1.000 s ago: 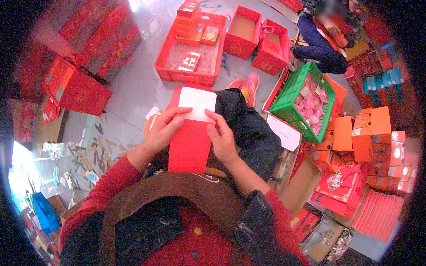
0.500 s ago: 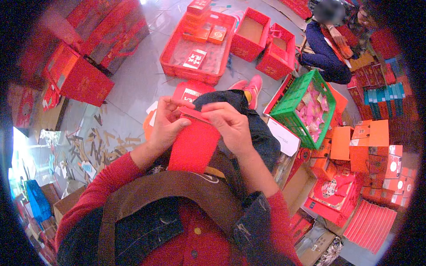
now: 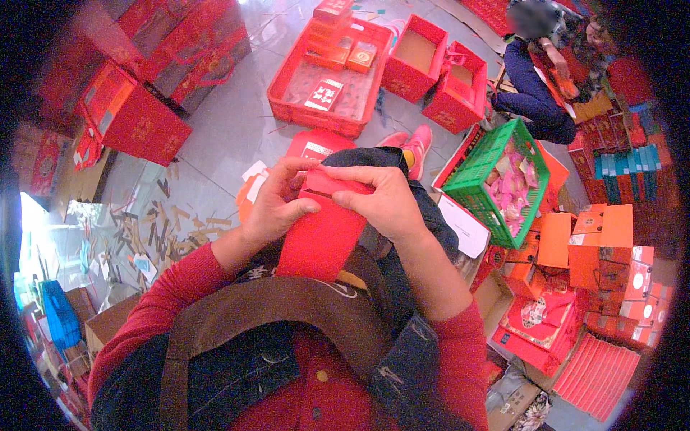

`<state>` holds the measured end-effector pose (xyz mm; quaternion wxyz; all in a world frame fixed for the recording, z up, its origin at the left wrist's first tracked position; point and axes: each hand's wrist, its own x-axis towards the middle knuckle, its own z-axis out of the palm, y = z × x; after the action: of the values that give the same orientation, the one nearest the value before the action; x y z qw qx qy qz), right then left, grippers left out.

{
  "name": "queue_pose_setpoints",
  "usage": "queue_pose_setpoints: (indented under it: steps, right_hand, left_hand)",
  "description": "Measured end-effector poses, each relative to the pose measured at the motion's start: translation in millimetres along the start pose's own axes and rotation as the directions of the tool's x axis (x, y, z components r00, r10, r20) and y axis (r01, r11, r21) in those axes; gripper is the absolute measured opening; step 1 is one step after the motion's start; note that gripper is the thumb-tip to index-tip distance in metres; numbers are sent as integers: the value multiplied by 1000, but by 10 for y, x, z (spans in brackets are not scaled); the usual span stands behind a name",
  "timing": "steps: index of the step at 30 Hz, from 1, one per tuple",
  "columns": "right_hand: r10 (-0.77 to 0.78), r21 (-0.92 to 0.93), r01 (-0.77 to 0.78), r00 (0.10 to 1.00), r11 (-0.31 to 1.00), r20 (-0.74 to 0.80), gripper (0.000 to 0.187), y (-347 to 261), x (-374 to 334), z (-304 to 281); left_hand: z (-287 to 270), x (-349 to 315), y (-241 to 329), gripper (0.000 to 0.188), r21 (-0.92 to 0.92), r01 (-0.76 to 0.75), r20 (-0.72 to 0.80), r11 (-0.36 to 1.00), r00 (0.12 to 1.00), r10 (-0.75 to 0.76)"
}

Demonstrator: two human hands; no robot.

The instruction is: The person assembles red cardboard boxes by folding flaps and inserting smaller orange packages into them. The person places the filled boxes into larger red trays and continues the process with additional boxes.

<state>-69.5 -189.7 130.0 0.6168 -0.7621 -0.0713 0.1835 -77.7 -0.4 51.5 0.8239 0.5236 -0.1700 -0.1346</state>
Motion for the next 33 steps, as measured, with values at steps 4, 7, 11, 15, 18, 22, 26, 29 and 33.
queue_pose_setpoints:
  steps: [4,7,11,15,18,22,26,29,33]
  right_hand:
    - [44,69,-38,996,997,-83,31,64,17,87]
    - [68,105,-55,990,993,-121,25,95,53,111]
    - [-49,-91,39,992,995,-114,18,25,118,119]
    - [-190,-117,190,982,975,13,17,127,161,37]
    - [-296,-241,294,955,925,29,17,105,122,68]
    - [-433,-332,393,900,857,-53,17,161,58,146]
    - [-463,-395,394,881,830,-95,18,163,29,192]
    - [-466,-357,419,883,835,-52,17,143,26,146]
    - [-383,-235,365,923,901,-38,14,118,29,96]
  left_hand:
    - [-15,-7,11,63,22,48,10,999,999,-48]
    - [-4,-4,21,62,-6,24,20,1000,1000,-24]
    - [40,11,49,52,-19,-23,-16,1000,1000,22]
    - [19,18,29,46,90,-97,3,991,995,97]
    - [-13,3,-9,44,151,-111,-14,982,993,115]
    - [8,4,32,47,88,-105,-21,991,994,107]
    - [-54,-19,6,62,237,-63,58,970,997,51]
    - [17,-40,23,58,78,-79,3,994,997,79]
    - [11,-25,25,59,93,-90,43,992,995,87]
